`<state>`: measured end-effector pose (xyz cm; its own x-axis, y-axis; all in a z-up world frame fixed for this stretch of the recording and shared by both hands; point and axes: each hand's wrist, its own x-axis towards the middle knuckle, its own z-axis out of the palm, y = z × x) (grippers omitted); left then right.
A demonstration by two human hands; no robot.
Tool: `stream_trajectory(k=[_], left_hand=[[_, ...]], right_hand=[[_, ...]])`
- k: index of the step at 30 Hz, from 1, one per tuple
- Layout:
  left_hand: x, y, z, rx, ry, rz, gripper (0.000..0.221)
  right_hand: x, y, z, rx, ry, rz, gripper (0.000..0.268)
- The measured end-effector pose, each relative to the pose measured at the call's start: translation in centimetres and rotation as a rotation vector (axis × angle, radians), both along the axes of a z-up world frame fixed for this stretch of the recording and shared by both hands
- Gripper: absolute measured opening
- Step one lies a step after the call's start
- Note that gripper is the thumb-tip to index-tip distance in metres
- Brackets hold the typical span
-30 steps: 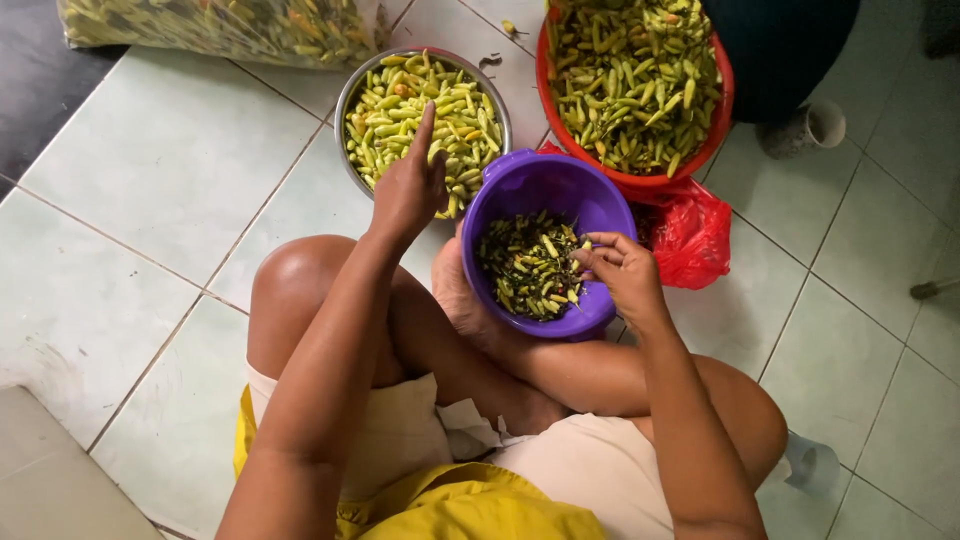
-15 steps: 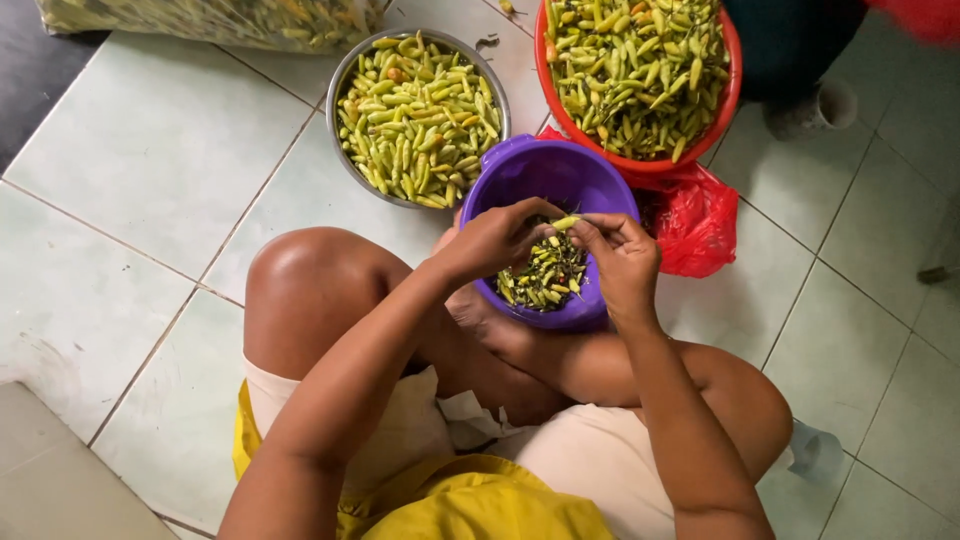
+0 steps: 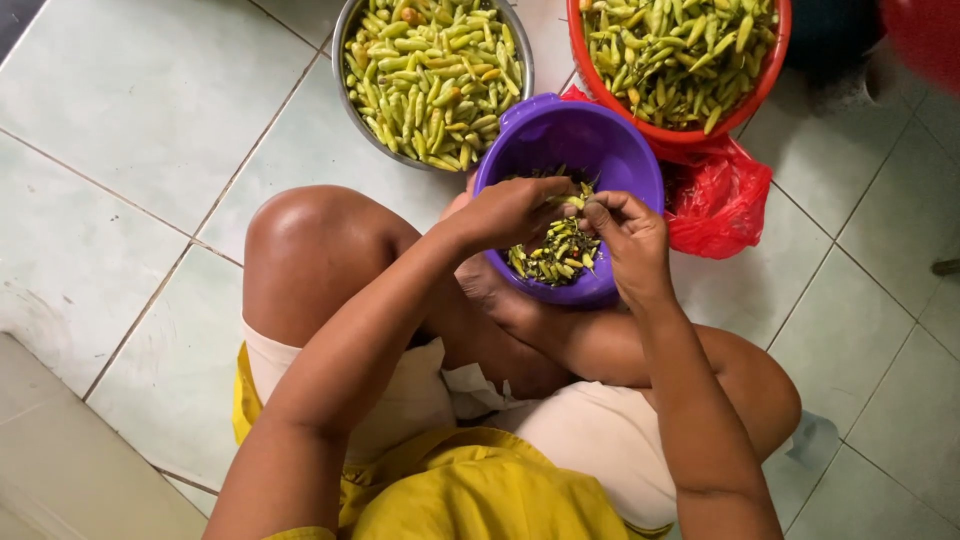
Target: A person sitting on the floor is removing the stems from green chilies and sorting them into different bowls.
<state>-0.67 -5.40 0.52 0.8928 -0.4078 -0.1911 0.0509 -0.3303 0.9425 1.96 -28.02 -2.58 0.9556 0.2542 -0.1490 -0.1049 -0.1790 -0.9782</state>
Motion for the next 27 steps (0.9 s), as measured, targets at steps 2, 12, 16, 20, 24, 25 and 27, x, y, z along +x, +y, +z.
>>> stream_trajectory(k=[2,12,16,20,24,25,27], left_hand=[[-0.1,0.6,0.4,0.006,-0.004,-0.004,0.040],[2.1,6.6,-4.2,0.465,-0.529,0.543,0.017],[3.0,8.1,-6.2,0.700,-0.525,0.669,0.038],[2.7,7.7,-6.5,0.673,-0.406,0.659,0.079],[1.8,6.5,-4.9,0.469,-0.219,0.520,0.092],[1.4,5.7,-4.4,0.471,-0.224,0.521,0.092],[0.6,4.2,-3.3,0.393,-0.168,0.390,0.071]], right_hand=[[0.3,-0.5,-0.2,0.097,0.111,-0.018,0.013],[1.4,-1.3,-4.8,-0.986,-0.433,0.310,0.018],[1.6,-0.8,-6.8,-1.008,-0.521,0.313,0.012],[1.9,-1.3,-7.0,-0.946,-0.334,0.327,0.026],[2.0,-1.4,-7.0,-0.926,-0.258,0.350,0.021],[1.9,-1.2,-6.3,-0.924,-0.262,0.348,0.021],[1.4,-0.8,-5.1,-0.944,-0.230,0.321,0.023]])
